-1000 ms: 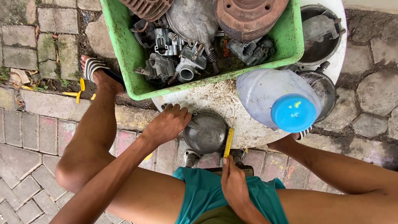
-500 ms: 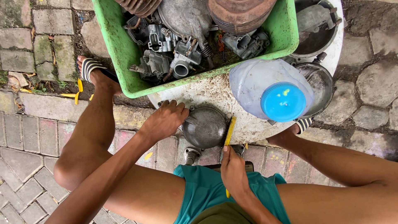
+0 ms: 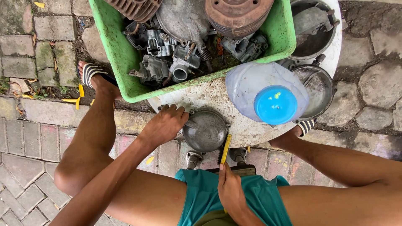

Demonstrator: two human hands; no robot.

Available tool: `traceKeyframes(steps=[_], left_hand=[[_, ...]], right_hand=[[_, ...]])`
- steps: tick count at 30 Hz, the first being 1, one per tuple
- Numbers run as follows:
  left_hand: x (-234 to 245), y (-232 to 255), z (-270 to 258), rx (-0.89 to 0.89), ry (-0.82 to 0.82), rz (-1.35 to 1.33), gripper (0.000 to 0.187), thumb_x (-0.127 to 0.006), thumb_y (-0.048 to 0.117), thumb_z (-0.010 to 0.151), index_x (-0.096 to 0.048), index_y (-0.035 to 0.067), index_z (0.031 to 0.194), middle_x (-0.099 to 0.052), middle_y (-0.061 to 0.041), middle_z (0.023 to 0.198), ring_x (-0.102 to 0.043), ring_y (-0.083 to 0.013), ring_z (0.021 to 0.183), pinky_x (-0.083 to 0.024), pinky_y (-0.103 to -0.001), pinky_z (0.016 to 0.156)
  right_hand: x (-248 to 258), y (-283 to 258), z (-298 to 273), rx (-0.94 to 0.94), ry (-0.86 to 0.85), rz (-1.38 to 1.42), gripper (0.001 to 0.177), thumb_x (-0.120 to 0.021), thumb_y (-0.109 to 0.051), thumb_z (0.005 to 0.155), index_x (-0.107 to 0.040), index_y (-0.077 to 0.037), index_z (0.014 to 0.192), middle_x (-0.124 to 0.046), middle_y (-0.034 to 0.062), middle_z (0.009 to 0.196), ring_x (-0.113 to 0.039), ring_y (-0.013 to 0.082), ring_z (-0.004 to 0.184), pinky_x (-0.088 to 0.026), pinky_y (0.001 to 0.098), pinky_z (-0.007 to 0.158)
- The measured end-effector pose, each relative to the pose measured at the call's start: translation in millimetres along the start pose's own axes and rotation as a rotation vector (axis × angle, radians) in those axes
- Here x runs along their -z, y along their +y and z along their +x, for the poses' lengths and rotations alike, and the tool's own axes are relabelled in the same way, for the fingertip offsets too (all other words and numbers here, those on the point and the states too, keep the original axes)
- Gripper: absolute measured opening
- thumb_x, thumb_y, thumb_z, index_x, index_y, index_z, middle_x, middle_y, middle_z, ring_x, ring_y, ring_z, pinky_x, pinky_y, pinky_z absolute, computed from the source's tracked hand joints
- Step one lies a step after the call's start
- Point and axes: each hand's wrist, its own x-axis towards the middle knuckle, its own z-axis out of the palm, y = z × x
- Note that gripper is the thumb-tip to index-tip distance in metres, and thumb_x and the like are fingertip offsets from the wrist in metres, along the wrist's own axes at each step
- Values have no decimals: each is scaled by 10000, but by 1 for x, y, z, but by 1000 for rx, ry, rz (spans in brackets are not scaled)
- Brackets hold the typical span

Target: The person scrubs a round metal lid with a yellow brush while sitting on the ground. They briefly pick up a plastic bottle and pour liquid onto the lid before continuing to scrub the surface.

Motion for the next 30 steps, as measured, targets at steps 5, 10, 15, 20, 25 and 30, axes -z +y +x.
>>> traceKeyframes(steps=[5,10,15,20,25,30], left_hand=[[1,0,-1,-9,-5,-5,425,-553,1,913,-604,18,1334,-688,-199,1241,-698,-250,932,-615,-386,743],[-3,0,-2,8,-25,-23,290,-568,17,921,-641,55,1199,-709,-162,1127,-676,-234,880,-607,-401,752],[1,1,-2,3,-29,-38,290,-563,8,938,-631,47,1217,-705,-194,1209,-695,-253,922,-611,-415,774],[2,0,-2,10,-14,-13,286,-549,3,946,-632,51,1215,-699,-201,1221,-684,-255,922,-614,-421,775],[-2,2,-3,5,-32,-33,299,-581,28,948,-619,60,1243,-676,-207,1290,-693,-276,1018,-623,-443,844],[7,1,1,23,14,-28,286,-519,-6,946,-653,25,1197,-712,-175,1079,-673,-252,831,-610,-410,707]], right_hand=[[21,-29,13,44,34,48,418,-358,-314,1071,-624,-29,1221,-520,108,521,-399,203,370,-324,425,398],[-5,3,-4,-33,-28,51,515,-360,-395,1046,-558,-55,1378,-514,87,535,-388,180,401,-303,435,412],[10,-16,16,58,63,73,491,-377,-325,1060,-574,0,1372,-452,46,491,-361,160,379,-301,401,381],[-12,-1,-4,49,2,154,390,-365,-318,1071,-643,-57,1150,-442,29,516,-379,155,420,-327,392,427],[6,-19,12,122,-7,171,336,-358,-278,1092,-587,-70,960,-458,12,492,-407,132,351,-328,319,331],[-1,-20,-7,-14,-37,239,393,-347,-367,1076,-619,-87,1030,-391,24,511,-355,142,415,-319,359,408]])
